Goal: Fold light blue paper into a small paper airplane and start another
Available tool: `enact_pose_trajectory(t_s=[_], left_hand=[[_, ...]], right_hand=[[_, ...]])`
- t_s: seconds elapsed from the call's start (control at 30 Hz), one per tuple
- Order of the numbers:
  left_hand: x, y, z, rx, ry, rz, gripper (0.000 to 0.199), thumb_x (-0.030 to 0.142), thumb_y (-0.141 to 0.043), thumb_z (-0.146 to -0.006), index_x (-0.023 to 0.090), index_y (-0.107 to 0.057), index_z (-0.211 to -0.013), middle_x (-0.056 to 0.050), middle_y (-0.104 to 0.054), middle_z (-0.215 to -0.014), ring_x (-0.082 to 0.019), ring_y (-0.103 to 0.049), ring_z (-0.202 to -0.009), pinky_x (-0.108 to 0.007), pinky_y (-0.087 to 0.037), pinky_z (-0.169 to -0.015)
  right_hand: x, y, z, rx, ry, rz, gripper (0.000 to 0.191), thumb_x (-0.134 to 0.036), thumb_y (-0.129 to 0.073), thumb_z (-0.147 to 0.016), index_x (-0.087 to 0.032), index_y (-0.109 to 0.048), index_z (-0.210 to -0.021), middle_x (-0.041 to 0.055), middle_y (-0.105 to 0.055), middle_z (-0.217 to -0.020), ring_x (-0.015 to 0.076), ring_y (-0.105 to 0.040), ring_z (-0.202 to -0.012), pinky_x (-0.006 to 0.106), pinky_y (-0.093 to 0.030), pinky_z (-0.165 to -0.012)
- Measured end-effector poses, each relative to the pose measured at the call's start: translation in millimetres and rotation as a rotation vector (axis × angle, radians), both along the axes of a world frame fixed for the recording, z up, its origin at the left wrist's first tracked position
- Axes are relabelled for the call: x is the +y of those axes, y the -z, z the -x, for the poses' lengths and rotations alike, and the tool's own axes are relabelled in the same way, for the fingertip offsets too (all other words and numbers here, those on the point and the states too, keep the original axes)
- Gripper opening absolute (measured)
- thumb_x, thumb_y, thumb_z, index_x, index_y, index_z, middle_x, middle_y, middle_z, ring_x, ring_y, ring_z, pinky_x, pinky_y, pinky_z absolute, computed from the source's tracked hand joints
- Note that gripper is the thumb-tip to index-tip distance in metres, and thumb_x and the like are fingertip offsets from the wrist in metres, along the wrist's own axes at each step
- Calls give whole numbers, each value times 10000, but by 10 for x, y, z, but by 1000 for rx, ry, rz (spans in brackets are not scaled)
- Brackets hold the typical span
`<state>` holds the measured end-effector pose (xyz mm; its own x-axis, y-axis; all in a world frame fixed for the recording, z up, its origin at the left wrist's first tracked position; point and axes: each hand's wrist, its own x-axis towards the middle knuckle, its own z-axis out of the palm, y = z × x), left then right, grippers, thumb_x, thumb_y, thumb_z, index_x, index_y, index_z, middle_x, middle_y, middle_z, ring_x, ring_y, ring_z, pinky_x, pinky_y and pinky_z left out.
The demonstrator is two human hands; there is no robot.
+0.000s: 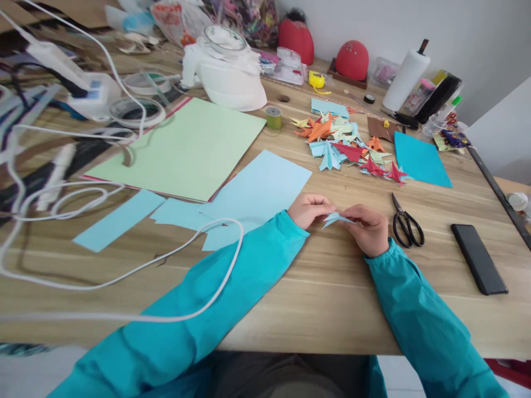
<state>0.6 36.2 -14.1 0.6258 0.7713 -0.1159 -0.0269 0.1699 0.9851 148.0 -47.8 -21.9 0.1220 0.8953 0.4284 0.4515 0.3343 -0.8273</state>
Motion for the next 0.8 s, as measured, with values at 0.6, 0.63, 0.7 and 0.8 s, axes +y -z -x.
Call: enact_pose_trajectory(t_s=[0.6,0.63,0.7,0.8], left_hand=[[-41,74,21,-198,-14,-94,425,335,-830,-443,119,-680,-778,-67,-691,-772,-175,-636,-732,-291,-511,-697],[-56,82,12,-160,-22,-140,414,301,-834,-439,120,-679,-777,-70,-693,-782,-175,-637,-731,-295,-516,-701],[-84,89,-8,-112,-43,-209,337,288,-816,-484,122,-684,-746,-71,-697,-780,-170,-641,-718,-295,-524,-704],[-93,86,-28,-139,-64,-271,255,303,-792,-532,128,-695,-689,-69,-702,-744,-167,-646,-703,-285,-531,-706]], right_hand=[[16,23,9,140,51,-43,47,-186,-717,-698,-229,-701,-708,9,-674,-668,141,-583,-608,282,-463,-565],[19,27,5,144,49,-40,47,-188,-719,-696,-230,-704,-712,10,-676,-673,142,-587,-614,283,-466,-571],[22,33,-3,138,43,-28,35,-201,-718,-699,-228,-708,-720,14,-682,-685,149,-598,-633,288,-476,-585],[20,30,-11,116,60,-2,43,-229,-721,-699,-218,-713,-739,21,-682,-690,153,-605,-650,287,-481,-591]])
